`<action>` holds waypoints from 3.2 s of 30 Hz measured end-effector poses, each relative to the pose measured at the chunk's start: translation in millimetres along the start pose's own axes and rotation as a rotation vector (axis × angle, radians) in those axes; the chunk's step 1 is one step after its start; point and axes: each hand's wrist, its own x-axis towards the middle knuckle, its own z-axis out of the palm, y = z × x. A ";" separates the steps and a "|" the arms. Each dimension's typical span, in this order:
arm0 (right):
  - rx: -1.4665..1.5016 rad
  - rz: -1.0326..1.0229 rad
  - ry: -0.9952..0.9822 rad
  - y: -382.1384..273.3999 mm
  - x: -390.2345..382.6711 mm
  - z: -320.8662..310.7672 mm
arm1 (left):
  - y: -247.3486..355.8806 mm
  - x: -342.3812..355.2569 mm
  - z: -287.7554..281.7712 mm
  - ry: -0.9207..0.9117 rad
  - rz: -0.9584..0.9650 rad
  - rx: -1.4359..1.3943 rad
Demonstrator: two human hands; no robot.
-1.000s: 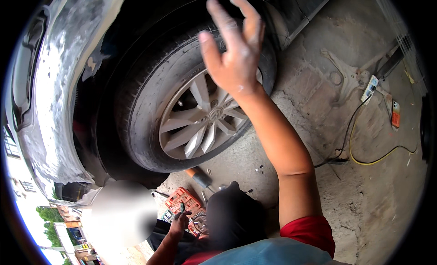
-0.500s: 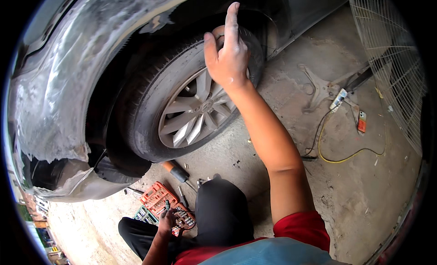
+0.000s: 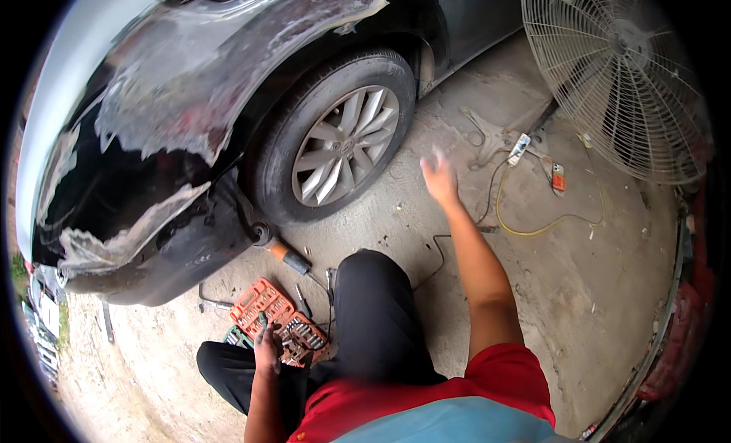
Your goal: The person uses an angle grinder to smooth the surface of a car's front wheel arch. They periodically pause to touch and feel the area with their hand to check the progress.
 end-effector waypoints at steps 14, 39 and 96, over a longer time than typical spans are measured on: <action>0.101 0.750 -0.555 176.6 -483.7 -233.5 | 11.9 -68.0 -33.8 -0.147 0.253 -0.171; 0.199 0.956 -0.541 243.9 -487.2 -201.7 | 205.9 -155.8 1.3 0.042 1.204 1.327; -0.590 -0.239 -0.927 111.6 61.6 -124.7 | -137.3 7.1 -76.4 -0.216 -0.335 1.015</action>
